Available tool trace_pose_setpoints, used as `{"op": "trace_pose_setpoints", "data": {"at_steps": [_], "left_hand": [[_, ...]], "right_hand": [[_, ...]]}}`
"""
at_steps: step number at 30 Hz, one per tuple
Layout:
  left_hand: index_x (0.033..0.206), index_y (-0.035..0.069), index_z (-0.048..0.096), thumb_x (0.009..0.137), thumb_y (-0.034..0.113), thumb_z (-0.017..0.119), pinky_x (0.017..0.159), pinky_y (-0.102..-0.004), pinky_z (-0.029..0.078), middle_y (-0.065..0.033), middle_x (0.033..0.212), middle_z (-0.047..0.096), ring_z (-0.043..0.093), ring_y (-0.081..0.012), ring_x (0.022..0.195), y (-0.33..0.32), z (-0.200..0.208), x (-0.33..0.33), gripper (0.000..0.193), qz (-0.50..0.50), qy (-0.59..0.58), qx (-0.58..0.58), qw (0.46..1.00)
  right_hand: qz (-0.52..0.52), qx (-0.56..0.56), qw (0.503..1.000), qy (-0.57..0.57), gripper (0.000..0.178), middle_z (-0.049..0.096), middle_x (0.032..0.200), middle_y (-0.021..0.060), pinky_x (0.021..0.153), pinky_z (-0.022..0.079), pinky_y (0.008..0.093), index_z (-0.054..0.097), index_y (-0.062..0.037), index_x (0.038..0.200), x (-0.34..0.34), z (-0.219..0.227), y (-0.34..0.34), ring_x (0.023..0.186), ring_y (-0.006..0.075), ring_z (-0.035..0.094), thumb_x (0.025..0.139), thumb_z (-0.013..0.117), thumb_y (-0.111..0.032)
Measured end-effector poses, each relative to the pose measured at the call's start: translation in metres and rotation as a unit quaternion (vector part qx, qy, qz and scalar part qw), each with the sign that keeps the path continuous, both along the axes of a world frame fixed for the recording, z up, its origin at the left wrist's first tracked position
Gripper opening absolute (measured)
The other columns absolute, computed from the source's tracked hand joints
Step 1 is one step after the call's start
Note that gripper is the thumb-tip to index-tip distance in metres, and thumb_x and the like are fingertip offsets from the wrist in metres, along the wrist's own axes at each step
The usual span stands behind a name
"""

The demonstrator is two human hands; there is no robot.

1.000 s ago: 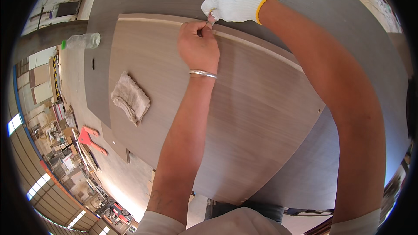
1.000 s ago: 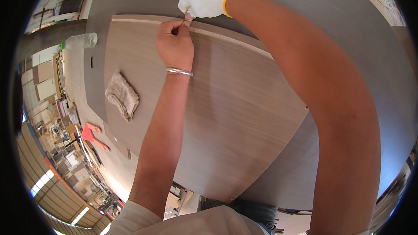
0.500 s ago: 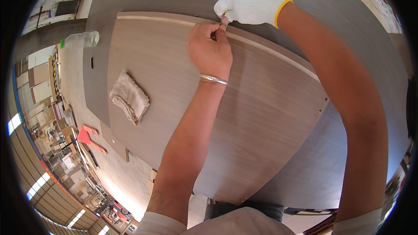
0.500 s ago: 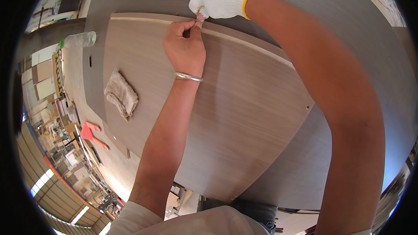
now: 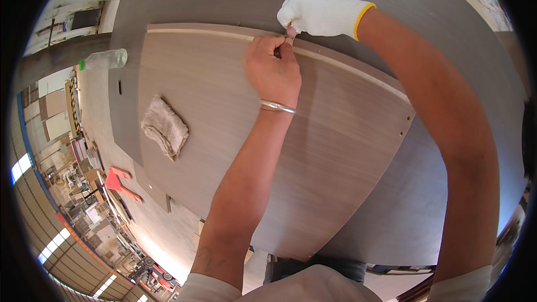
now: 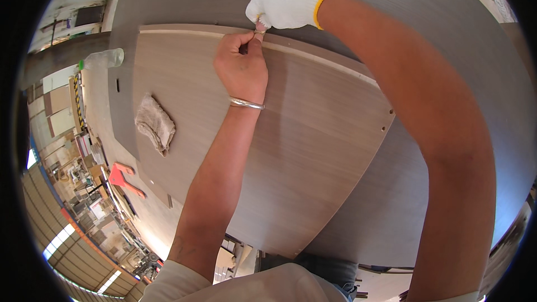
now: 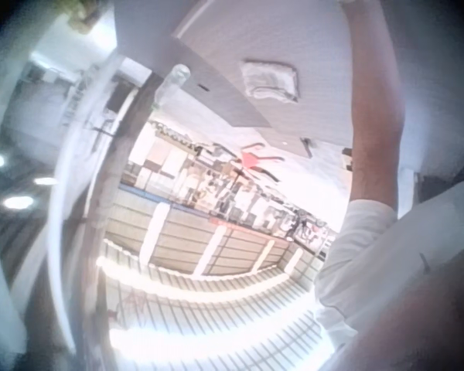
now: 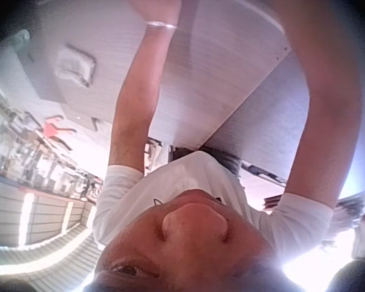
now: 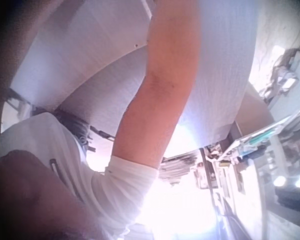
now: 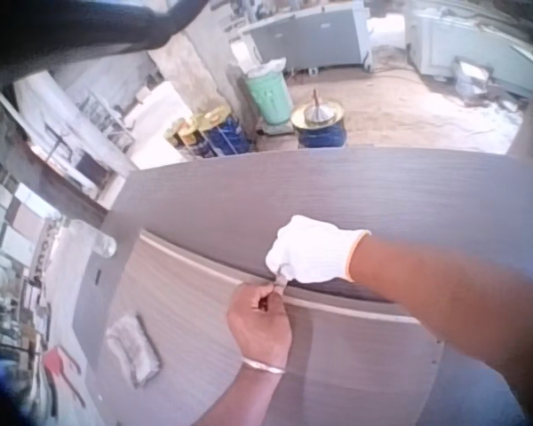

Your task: The person scrapes the edges of a wooden panel with a utility knife, then wipes the surface with a cloth. The person moves the panel aside and picks up a long wooden strip, placing it on the workbench.

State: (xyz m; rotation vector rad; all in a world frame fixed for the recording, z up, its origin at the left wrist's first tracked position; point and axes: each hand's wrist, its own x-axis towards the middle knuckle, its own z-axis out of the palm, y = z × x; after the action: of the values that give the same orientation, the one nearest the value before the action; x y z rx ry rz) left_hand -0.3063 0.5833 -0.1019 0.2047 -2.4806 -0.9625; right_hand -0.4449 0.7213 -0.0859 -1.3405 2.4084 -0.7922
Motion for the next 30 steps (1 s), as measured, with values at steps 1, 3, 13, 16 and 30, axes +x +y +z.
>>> {"op": "trace_pose_setpoints", "data": {"at_steps": [1,3,13,16,30], "left_hand": [[0.084,-0.002,0.069,0.088,0.000,0.078,0.065,-0.0326,0.050,-0.0075,0.078,0.065,0.059,-0.0175,0.068,-0.001,0.000,-0.001,0.010,0.004,0.006,0.002,1.000],[0.085,-0.002,0.070,0.088,0.001,0.078,0.066,-0.0329,0.050,-0.0078,0.079,0.065,0.060,-0.0180,0.068,-0.005,0.000,-0.007,0.009,0.011,0.017,0.006,1.000],[0.087,-0.003,0.073,0.088,0.004,0.079,0.065,-0.0330,0.051,-0.0076,0.079,0.069,0.061,-0.0164,0.067,-0.017,0.000,-0.011,0.009,0.039,0.003,-0.015,0.999],[0.087,-0.002,0.073,0.088,0.004,0.080,0.065,-0.0322,0.051,-0.0074,0.078,0.068,0.060,-0.0156,0.067,-0.002,0.000,-0.003,0.009,0.030,-0.001,-0.002,1.000],[0.077,0.007,0.067,0.083,0.000,0.077,0.069,-0.0418,0.042,-0.0031,0.076,0.064,0.057,-0.0263,0.074,0.058,-0.005,0.022,0.013,-0.025,0.018,0.016,0.999]], "right_hand": [[0.000,-0.011,1.000,0.018,0.005,0.068,0.079,0.0068,0.071,0.052,0.0454,0.072,-0.0103,0.082,0.000,-0.001,0.001,0.087,0.0306,0.064,0.086,0.069,-0.011],[-0.011,-0.024,0.999,0.025,0.006,0.068,0.078,0.0083,0.071,0.052,0.0457,0.072,-0.0104,0.083,-0.003,-0.003,-0.002,0.086,0.0312,0.064,0.087,0.070,-0.014],[-0.033,0.033,0.998,-0.038,0.006,0.068,0.078,0.0091,0.069,0.052,0.0468,0.073,-0.0102,0.084,-0.005,0.010,-0.020,0.083,0.0316,0.064,0.087,0.071,-0.016],[-0.018,0.005,1.000,-0.014,0.006,0.069,0.080,0.0071,0.072,0.052,0.0455,0.073,-0.0107,0.083,-0.003,-0.001,-0.005,0.088,0.0299,0.063,0.087,0.070,-0.013],[-0.007,-0.004,0.999,0.033,0.011,0.064,0.077,0.0045,0.067,0.052,0.0424,0.070,-0.0118,0.075,0.029,0.001,0.068,0.086,0.0280,0.061,0.085,0.070,-0.006]]}}
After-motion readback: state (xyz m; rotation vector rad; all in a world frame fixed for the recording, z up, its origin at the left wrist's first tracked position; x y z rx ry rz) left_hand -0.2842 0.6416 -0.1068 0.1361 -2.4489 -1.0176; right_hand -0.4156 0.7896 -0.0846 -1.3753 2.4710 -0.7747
